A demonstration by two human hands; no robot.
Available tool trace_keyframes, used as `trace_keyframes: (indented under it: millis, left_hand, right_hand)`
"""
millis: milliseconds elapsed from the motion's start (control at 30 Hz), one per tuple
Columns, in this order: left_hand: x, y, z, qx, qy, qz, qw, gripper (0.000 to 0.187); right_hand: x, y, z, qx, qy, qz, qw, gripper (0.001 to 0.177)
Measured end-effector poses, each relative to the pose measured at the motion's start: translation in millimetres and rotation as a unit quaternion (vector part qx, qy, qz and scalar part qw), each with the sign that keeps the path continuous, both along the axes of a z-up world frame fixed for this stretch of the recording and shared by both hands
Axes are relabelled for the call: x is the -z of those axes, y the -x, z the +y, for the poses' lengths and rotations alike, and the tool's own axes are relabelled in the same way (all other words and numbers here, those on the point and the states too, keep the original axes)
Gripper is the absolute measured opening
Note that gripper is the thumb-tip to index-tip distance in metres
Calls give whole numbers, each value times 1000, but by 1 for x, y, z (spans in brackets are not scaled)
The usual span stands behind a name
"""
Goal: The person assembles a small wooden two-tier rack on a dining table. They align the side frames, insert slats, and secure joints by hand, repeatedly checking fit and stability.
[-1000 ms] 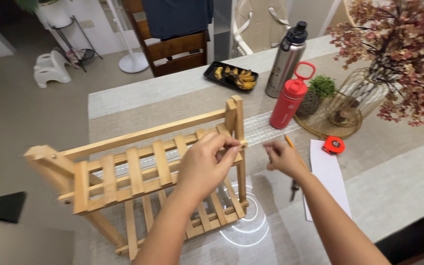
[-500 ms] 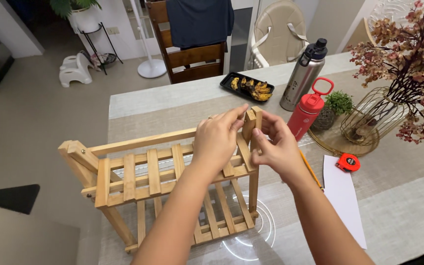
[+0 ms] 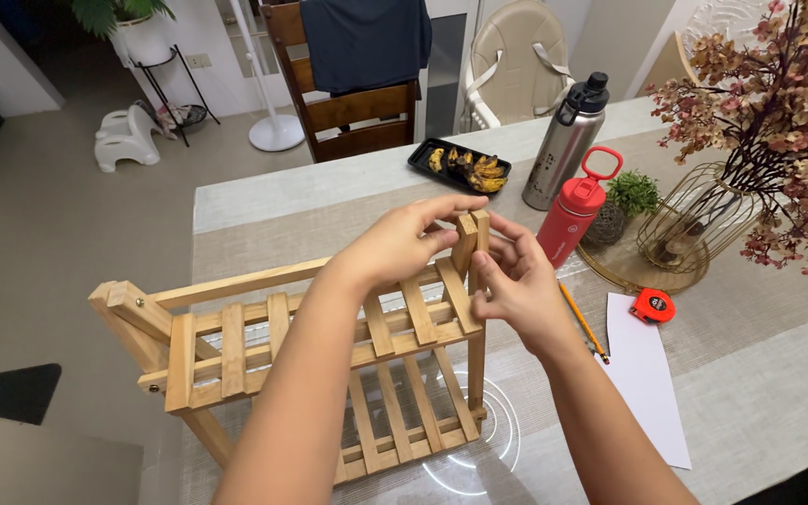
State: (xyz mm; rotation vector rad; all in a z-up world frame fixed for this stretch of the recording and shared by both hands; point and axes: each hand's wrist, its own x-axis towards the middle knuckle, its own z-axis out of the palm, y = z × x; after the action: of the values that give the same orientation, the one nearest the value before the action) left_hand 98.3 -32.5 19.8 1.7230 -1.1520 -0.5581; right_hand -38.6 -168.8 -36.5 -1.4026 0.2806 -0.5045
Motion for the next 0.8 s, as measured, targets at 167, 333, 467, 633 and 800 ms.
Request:
trace_keyframes:
  millis: [167, 333, 467, 633, 800]
  left_hand:
    - [1, -8, -2, 23, -13, -36, 999, 51]
    - [4, -18, -9, 67, 19, -118, 991, 48]
    - [7, -17, -10, 58, 32, -70, 995, 43]
    - [3, -10, -6, 32, 35, -41, 998, 44]
    - [-5, 7, 2, -36, 20, -38, 998, 45]
  right_hand:
    - [-1, 1, -1, -3, -27, 0, 1000, 49]
    - [-1, 2, -3, -4, -21, 5, 1000, 51]
    - [1, 2, -5, -7, -25, 6, 1000, 54]
    - [4, 2, -10, -15, -5, 0, 1000, 47]
    - [6, 1, -15, -7, -21, 16, 1000, 42]
